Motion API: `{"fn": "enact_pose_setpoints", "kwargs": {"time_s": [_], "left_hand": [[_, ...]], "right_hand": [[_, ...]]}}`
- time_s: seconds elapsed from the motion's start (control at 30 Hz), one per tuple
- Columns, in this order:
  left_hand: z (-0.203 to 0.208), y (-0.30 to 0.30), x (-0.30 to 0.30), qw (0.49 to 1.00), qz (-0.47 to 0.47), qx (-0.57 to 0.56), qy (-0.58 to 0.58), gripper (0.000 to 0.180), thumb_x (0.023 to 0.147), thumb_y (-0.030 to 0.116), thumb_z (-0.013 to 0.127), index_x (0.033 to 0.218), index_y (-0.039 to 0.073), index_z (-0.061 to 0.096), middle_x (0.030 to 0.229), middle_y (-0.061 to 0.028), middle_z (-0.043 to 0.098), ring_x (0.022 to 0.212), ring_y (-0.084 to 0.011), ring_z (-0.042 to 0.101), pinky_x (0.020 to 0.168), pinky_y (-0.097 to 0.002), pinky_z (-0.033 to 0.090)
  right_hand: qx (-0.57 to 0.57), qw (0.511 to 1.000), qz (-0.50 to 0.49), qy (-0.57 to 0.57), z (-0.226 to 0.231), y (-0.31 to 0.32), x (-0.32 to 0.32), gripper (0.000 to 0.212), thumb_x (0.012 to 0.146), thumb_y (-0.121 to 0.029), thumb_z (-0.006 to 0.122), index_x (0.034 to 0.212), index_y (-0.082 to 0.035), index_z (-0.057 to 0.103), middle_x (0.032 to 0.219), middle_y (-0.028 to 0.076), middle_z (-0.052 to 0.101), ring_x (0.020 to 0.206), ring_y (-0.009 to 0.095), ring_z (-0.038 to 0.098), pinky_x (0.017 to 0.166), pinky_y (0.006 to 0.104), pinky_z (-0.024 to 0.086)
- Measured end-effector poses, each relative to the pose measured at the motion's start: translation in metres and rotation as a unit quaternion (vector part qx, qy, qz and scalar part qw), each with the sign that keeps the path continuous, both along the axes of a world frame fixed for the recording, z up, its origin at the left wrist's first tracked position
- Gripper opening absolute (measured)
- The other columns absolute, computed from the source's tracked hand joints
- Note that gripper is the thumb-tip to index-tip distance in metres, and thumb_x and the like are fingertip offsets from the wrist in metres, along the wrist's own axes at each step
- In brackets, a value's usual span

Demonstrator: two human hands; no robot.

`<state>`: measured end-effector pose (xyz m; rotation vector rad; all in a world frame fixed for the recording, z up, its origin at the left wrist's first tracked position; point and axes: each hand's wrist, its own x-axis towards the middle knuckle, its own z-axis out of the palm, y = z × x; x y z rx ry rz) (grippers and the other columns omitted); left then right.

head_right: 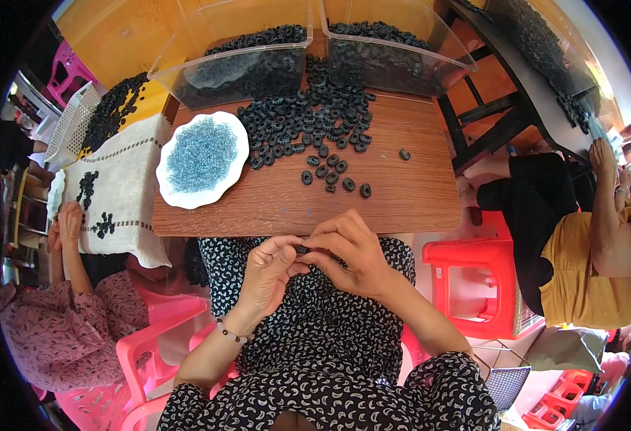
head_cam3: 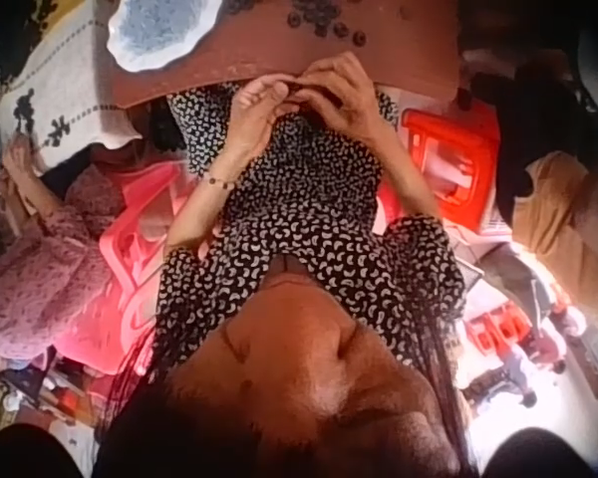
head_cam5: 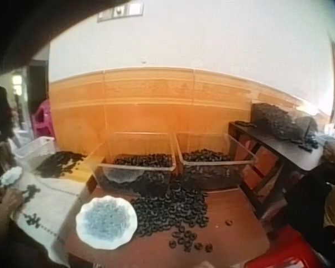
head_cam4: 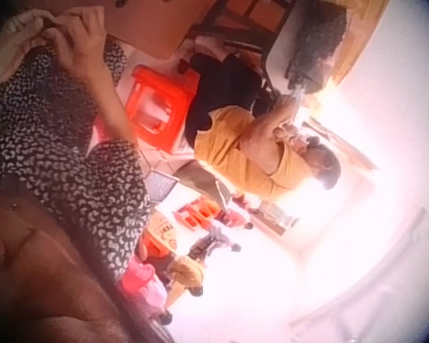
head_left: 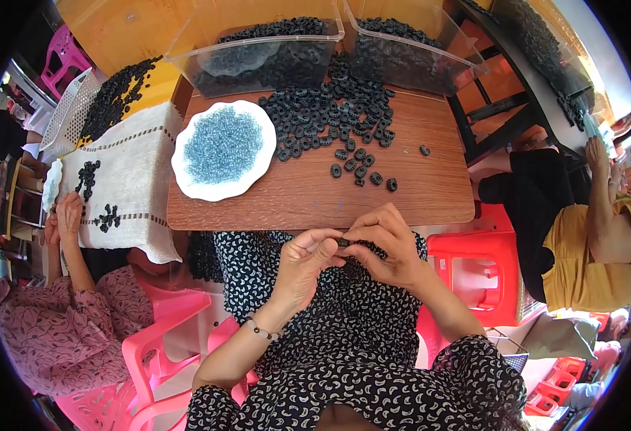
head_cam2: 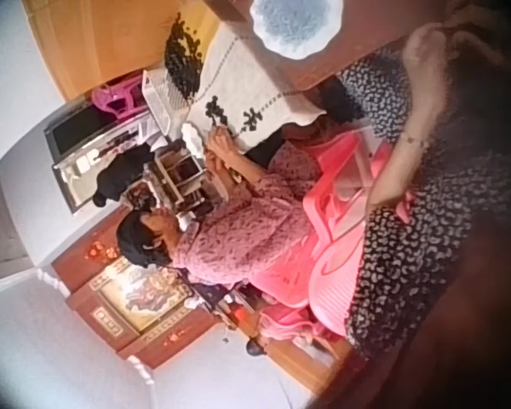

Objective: The person takes black plastic components from a container onto the table, assembles them by inserting small pieces together by hand, and sweeps the assembled pieces into a bowl.

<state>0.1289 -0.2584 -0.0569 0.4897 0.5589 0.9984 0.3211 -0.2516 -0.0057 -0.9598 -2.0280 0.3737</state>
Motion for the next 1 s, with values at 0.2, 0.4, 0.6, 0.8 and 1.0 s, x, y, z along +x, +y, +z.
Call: {"fn": "enact_pose_setpoints", "kwargs": {"time_s": [0.2,0.4,0.6,0.8,1.0], "left_hand": [[0.008,0.007,-0.009,0.988,-0.089,0.082,0.094,0.027,0.094,0.014,0.073,0.116,0.000,0.068,0.101,-0.0089,0.075,0.089,-0.0140,0.071,0.076,-0.0251,0.056],[0.018,0.011,-0.014,0.977,-0.152,0.088,0.121,0.031,0.093,0.014,0.075,0.119,-0.003,0.068,0.102,-0.0078,0.075,0.089,-0.0103,0.069,0.075,-0.0231,0.054],[0.015,0.014,-0.018,0.975,-0.172,0.079,0.114,0.034,0.094,0.014,0.074,0.123,-0.003,0.068,0.102,-0.0054,0.074,0.084,-0.0078,0.065,0.076,-0.0224,0.053],[0.007,0.016,-0.016,0.970,-0.035,0.161,0.176,0.033,0.091,0.011,0.076,0.123,0.002,0.071,0.094,-0.0004,0.069,0.085,-0.0065,0.059,0.075,-0.0211,0.048],[0.016,0.018,-0.017,0.899,0.050,0.299,0.315,0.033,0.084,0.012,0.081,0.116,0.006,0.076,0.090,-0.0012,0.068,0.081,-0.0092,0.059,0.072,-0.0242,0.049]], "right_hand": [[-0.034,0.999,0.029,-0.030,0.006,0.004,0.011,0.028,0.078,-0.005,0.078,0.104,-0.011,0.073,0.099,0.004,0.066,0.087,0.025,0.059,0.070,0.0351,0.050],[-0.051,0.993,0.075,-0.082,0.013,0.007,0.014,0.028,0.078,-0.005,0.078,0.105,-0.012,0.074,0.101,0.001,0.067,0.089,0.024,0.059,0.069,0.0345,0.052],[-0.094,0.994,0.014,-0.060,0.016,0.021,0.020,0.021,0.080,-0.007,0.077,0.101,-0.005,0.074,0.089,0.009,0.070,0.086,0.026,0.063,0.072,0.0368,0.050],[-0.038,0.980,-0.143,-0.129,0.006,0.048,0.028,0.017,0.082,-0.008,0.077,0.098,-0.004,0.073,0.086,0.009,0.066,0.083,0.027,0.058,0.072,0.0372,0.048],[-0.031,0.972,-0.167,-0.165,-0.004,0.055,0.022,0.015,0.083,-0.009,0.076,0.098,-0.006,0.073,0.083,0.007,0.062,0.085,0.028,0.057,0.072,0.0385,0.048]]}}
